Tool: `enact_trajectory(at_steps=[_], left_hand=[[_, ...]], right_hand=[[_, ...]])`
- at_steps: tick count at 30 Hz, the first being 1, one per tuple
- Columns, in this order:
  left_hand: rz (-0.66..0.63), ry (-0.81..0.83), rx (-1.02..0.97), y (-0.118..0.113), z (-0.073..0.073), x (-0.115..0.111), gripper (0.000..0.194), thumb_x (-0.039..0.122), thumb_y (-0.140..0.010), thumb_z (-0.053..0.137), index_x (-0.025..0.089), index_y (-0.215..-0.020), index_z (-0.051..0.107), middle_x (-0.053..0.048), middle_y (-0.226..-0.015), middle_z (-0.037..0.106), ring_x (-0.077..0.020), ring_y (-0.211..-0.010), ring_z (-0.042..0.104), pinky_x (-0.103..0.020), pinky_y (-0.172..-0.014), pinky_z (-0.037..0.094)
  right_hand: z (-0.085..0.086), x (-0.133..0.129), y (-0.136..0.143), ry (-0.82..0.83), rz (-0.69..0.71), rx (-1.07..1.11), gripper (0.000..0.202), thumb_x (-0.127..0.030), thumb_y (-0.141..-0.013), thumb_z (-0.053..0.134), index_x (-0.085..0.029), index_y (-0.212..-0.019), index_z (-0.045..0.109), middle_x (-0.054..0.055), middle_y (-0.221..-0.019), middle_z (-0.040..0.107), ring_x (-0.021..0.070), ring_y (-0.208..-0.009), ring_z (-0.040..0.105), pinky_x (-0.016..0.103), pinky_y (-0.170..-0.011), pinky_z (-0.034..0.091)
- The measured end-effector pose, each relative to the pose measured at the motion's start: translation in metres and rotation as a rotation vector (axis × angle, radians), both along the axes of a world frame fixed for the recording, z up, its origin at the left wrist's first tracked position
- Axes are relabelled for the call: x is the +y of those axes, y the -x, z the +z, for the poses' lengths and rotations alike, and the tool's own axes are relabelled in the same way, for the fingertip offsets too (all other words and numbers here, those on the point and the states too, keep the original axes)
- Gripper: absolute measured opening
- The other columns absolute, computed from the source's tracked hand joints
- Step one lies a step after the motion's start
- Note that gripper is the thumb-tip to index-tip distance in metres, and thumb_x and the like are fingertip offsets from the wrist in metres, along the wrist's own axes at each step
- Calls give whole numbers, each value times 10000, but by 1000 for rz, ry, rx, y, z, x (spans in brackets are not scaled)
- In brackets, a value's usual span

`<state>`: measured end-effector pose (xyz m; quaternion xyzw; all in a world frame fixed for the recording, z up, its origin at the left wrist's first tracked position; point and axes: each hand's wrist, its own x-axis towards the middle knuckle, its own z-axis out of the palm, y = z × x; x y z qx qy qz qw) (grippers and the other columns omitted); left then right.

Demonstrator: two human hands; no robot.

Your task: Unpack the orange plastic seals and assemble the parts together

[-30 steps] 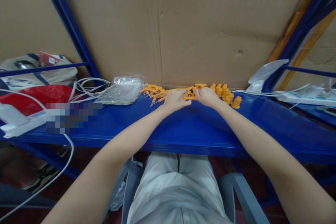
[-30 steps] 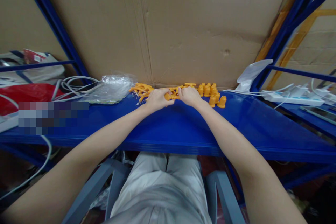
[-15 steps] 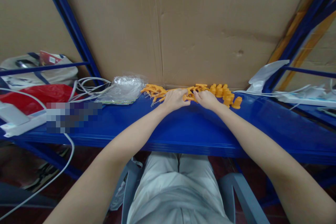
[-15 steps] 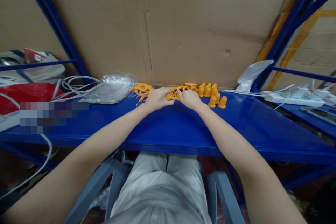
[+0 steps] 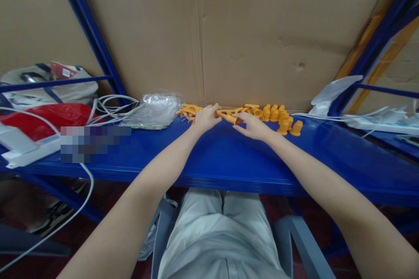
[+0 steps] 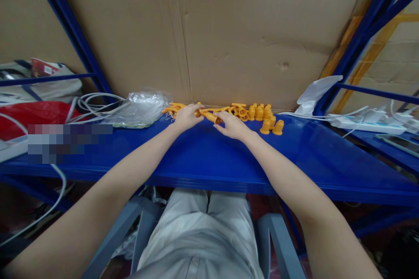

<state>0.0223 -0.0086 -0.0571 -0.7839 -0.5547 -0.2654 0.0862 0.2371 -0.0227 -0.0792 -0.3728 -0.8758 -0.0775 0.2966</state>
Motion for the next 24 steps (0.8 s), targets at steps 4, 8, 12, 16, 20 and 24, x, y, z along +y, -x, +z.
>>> enact_trajectory(at_steps=[4,8,12,16,20,24], left_hand=[[2,17,-39,3,-1,3,442,199,-844,641,254,-1279,691,-92,-1268,732,-289,-1191,665,-397,-998,506],[5,2,-42,2,-4,5,433,203,-850,633,269,-1273,693,-80,-1258,739,-287,-1188,671,-396,-994,516],[-26,0,-40,2,-6,7,447,196,-852,634,255,-1292,687,-86,-1253,743,-281,-1187,677,-373,-981,531],[-69,10,-26,2,-8,11,461,189,-880,608,243,-1334,661,-76,-1291,728,-253,-1213,670,-354,-1019,526],[-128,-37,-72,3,-10,15,552,174,-895,582,210,-1446,568,-102,-1429,643,-239,-1312,605,-359,-1073,508],[-212,-63,-100,3,-12,19,670,184,-893,560,228,-1551,441,-100,-1563,515,-234,-1350,573,-368,-1092,507]], right_hand=[[-2,0,2,4,75,-9,376,-220,-935,557,-151,-1285,676,155,-1171,740,256,-1025,699,417,-912,538],[-2,-4,4,15,38,-18,425,-327,-931,633,-156,-1319,667,160,-1209,736,259,-1010,708,426,-917,540],[-1,-8,5,-1,-31,-36,451,-360,-926,663,-149,-1325,673,166,-1218,741,272,-1052,713,417,-926,542],[-2,-8,7,-64,-44,-40,380,-324,-927,656,-166,-1268,706,139,-1193,758,267,-1064,717,398,-935,532],[-1,-7,7,-143,-64,-31,360,-281,-924,621,-159,-1254,702,135,-1149,769,277,-1041,719,402,-908,518],[1,-4,3,-202,-159,-15,346,-272,-923,592,-167,-1232,707,141,-1139,768,289,-1055,706,411,-906,494]])
